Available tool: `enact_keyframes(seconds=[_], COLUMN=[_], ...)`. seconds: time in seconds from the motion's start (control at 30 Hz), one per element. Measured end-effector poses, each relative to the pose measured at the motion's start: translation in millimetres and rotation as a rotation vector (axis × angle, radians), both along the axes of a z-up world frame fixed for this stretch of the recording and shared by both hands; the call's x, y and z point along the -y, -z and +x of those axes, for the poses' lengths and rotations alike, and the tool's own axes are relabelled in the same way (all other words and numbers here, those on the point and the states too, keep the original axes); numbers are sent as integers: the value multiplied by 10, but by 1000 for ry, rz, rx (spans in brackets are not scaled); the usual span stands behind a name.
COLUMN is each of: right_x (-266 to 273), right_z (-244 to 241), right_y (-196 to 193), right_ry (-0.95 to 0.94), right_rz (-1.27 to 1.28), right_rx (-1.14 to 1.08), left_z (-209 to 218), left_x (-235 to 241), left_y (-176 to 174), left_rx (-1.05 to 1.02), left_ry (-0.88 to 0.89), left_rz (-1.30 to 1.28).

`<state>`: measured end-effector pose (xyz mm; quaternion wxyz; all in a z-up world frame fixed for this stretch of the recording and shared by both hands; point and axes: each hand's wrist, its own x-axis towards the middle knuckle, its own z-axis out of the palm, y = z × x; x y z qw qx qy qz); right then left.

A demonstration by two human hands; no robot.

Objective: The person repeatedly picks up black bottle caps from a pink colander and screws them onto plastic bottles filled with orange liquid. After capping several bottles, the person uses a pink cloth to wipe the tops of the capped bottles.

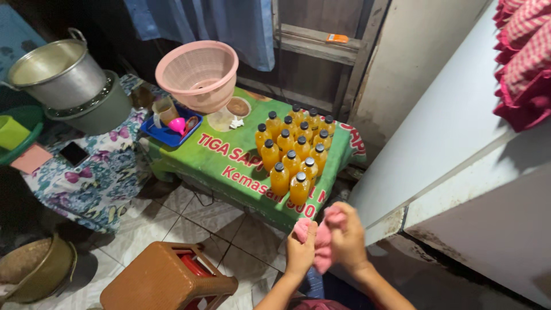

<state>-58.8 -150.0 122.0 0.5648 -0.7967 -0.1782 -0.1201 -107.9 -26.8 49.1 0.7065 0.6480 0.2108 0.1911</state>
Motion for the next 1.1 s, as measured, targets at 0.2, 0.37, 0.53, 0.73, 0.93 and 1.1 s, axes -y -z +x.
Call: enact_keyframes(seconds=[0.2, 0.37, 0.53, 0.73, 0.93, 1.1], right_x=[49, -227, -506, -693, -1169, -1787], right_z=[215, -134, -79, 386, 601, 734], right_y=[88, 132, 357, 919, 1156, 1205], right_ry=[-133, -690, -634, -392, -335, -388], right_rz=[296, 228, 345, 106, -70, 44], right_rx=[-514, -746, -799, -553, -472, -878], left_z=[-82, -315, -567, -804, -1049, -1102], left_x=[-395, -505, -901, -1719, -2559, -3204], left_y=[-54, -368, -648, -190, 704, 1012], left_rx=[-11, -24, -7, -215, -280, -303], left_ry=[7, 258, 512, 392, 158, 102], left_rz=[-470, -782, -740, -169, 55, 43])
